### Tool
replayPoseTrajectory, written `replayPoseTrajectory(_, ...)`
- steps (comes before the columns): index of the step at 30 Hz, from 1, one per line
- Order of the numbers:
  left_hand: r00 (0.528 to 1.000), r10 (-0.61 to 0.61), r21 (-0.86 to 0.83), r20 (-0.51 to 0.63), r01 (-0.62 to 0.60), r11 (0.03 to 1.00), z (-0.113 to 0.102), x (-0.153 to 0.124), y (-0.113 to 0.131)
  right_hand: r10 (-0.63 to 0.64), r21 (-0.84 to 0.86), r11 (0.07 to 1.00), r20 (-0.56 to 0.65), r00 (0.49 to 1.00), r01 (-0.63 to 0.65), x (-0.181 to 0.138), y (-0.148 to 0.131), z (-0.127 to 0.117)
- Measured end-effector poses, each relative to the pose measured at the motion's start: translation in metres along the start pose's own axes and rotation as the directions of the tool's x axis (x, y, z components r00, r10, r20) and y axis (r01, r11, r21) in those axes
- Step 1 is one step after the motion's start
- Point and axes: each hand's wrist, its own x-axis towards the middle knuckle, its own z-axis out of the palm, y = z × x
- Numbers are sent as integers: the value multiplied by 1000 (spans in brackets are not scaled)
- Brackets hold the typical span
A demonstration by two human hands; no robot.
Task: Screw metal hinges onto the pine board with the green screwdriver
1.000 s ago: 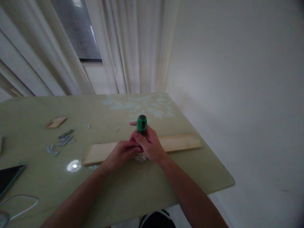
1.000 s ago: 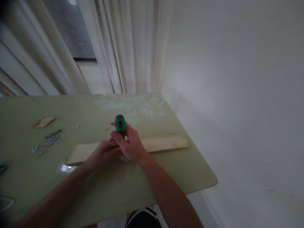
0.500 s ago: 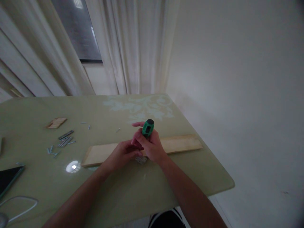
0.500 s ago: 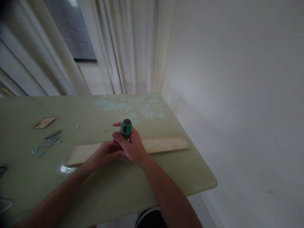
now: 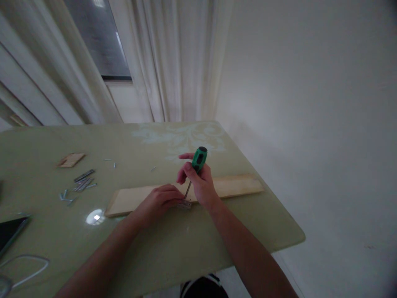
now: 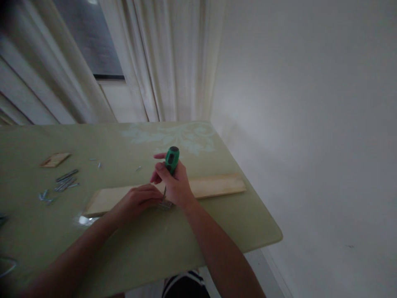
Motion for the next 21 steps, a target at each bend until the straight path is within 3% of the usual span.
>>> replayPoseTrajectory(6, 990, 136, 178, 37, -140, 974, -2, 0, 2, -2, 24, 1000, -82, 997, 4, 4, 6, -6)
replayPoseTrajectory(11, 980, 167, 324, 107, -193, 926, -8, 7, 15, -6, 7, 1000, -139, 990, 7, 7, 8, -9)
replayPoseTrajectory(21, 991, 91, 163, 94, -106, 981, -7, 8, 6, -33, -5, 999, -217, 976, 32, 10, 4, -11)
